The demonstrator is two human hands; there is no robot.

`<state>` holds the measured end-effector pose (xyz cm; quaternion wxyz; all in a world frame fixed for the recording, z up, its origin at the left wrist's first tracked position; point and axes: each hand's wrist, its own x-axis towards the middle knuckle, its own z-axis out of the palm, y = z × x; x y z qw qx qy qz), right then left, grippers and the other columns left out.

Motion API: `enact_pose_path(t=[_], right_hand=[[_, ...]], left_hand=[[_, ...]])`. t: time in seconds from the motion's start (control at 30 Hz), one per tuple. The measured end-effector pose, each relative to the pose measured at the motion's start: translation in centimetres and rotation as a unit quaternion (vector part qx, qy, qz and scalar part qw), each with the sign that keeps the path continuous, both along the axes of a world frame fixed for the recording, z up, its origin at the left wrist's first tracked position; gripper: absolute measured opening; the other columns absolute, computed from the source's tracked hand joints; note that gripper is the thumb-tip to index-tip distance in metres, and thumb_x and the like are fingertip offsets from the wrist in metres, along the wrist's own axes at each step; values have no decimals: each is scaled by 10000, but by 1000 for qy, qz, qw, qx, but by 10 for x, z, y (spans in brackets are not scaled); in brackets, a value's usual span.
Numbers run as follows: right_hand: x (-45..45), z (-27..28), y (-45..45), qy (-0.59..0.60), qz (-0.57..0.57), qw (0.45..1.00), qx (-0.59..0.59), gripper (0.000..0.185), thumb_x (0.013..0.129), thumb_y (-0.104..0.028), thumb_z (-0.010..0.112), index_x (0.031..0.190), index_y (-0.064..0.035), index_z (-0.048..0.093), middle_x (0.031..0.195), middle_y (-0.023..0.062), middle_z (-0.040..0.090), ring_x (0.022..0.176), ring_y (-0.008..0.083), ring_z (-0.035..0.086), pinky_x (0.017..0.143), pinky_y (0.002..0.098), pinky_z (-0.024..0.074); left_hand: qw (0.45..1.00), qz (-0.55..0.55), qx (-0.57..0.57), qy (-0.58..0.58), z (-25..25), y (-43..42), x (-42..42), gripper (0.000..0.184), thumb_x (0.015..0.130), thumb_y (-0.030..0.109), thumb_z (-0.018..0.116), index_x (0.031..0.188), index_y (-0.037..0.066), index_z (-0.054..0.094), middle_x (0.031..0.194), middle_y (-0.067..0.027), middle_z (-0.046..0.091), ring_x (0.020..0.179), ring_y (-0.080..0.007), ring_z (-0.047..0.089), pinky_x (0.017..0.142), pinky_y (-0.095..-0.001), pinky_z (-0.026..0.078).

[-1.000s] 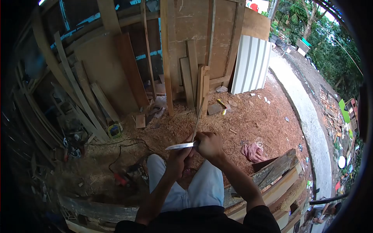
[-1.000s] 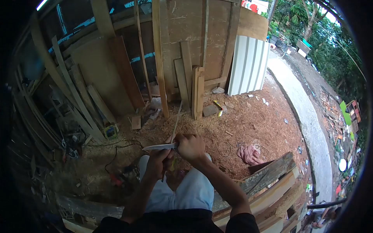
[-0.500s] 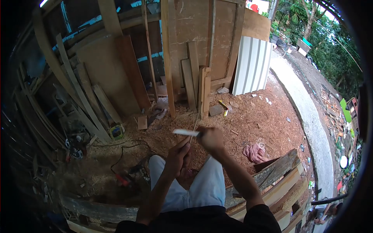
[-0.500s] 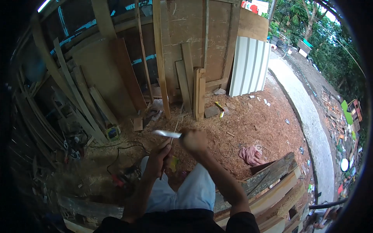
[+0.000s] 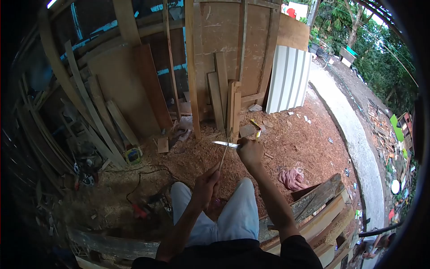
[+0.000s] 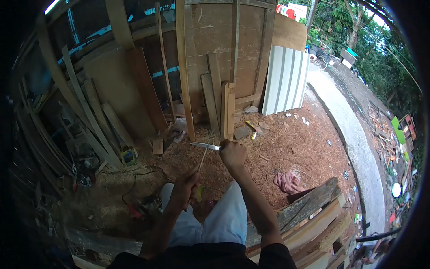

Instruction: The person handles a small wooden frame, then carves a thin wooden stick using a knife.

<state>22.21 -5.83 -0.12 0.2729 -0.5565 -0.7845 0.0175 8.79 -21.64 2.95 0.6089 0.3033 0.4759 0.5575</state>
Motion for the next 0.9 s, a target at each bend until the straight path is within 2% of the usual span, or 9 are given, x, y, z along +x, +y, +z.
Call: enact_pose_path(t=[0.17, 0.23, 0.4, 0.5, 0.57, 0.7, 0.8, 0.87, 0.9], right_hand=[[-11, -5, -28, -17, 20, 998, -50, 115, 706, -203, 571, 715, -120, 650, 594, 131, 603, 548, 326, 603, 550, 422, 498], [-13, 1, -43, -50, 133, 989, -33, 104, 700, -200, 564, 690, -106, 609, 578, 128, 593, 552, 327, 602, 540, 420, 494], [-8, -3, -27, -18, 104, 992, 64, 82, 708, -170, 549, 700, -121, 613, 586, 121, 594, 564, 304, 607, 542, 414, 492], [5, 19, -8, -34, 25, 997, -58, 150, 718, -164, 553, 824, -113, 646, 643, 138, 617, 595, 322, 624, 532, 429, 498], [19, -4, 16, -52, 0, 998, -42, 170, 726, -190, 560, 798, -62, 646, 679, 170, 627, 612, 332, 626, 554, 435, 507], [71, -28, 56, 2, -237, 965, -109, 271, 768, -251, 548, 727, -5, 654, 709, 244, 615, 653, 376, 620, 626, 463, 507], [72, -21, 33, 35, -135, 985, -97, 285, 772, -263, 555, 721, -2, 658, 666, 237, 603, 641, 379, 614, 626, 451, 505], [55, -27, 9, 72, -32, 995, -56, 292, 764, -243, 573, 629, 9, 630, 562, 214, 553, 530, 363, 574, 528, 440, 478], [42, -9, -14, 61, 20, 997, -44, 236, 760, -227, 592, 682, -13, 655, 550, 191, 558, 492, 342, 569, 495, 417, 474]], left_hand=[[1000, 12, -10, -12, -5, 5, 3, 379, 926, 155, 470, 1301, 107, 442, 663, 44, 427, 458, -14, 325, 369, -185, 267], [1000, 8, -6, 16, -11, 8, 5, 376, 926, 153, 469, 1299, 108, 446, 669, 41, 434, 453, -16, 324, 368, -188, 271], [998, 16, 7, 65, 2, 3, 9, 362, 930, 136, 458, 1290, 98, 457, 591, 54, 418, 425, -15, 332, 368, -180, 304], [994, 5, 26, 104, 1, -4, 9, 370, 932, 136, 455, 1300, 105, 445, 609, 52, 422, 432, -18, 335, 373, -174, 305], [999, 3, -38, -10, -3, -9, 8, 366, 935, 123, 443, 1301, 110, 446, 632, 45, 426, 440, -18, 337, 374, -174, 306], [994, -83, -41, 62, 1, -33, 1, 369, 943, 123, 421, 1311, 121, 434, 658, 36, 432, 441, -20, 333, 366, -177, 295], [999, -23, -43, -14, -8, -27, -9, 380, 946, 132, 408, 1325, 127, 414, 661, 33, 428, 437, -25, 328, 364, -186, 294], [994, -33, -43, -91, -5, -14, -15, 416, 947, 141, 399, 1361, 144, 355, 673, 29, 433, 434, -32, 330, 361, -189, 289], [994, -38, -45, -92, -1, -10, -11, 416, 947, 141, 399, 1361, 144, 355, 673, 29, 433, 434, -32, 330, 361, -189, 289]])
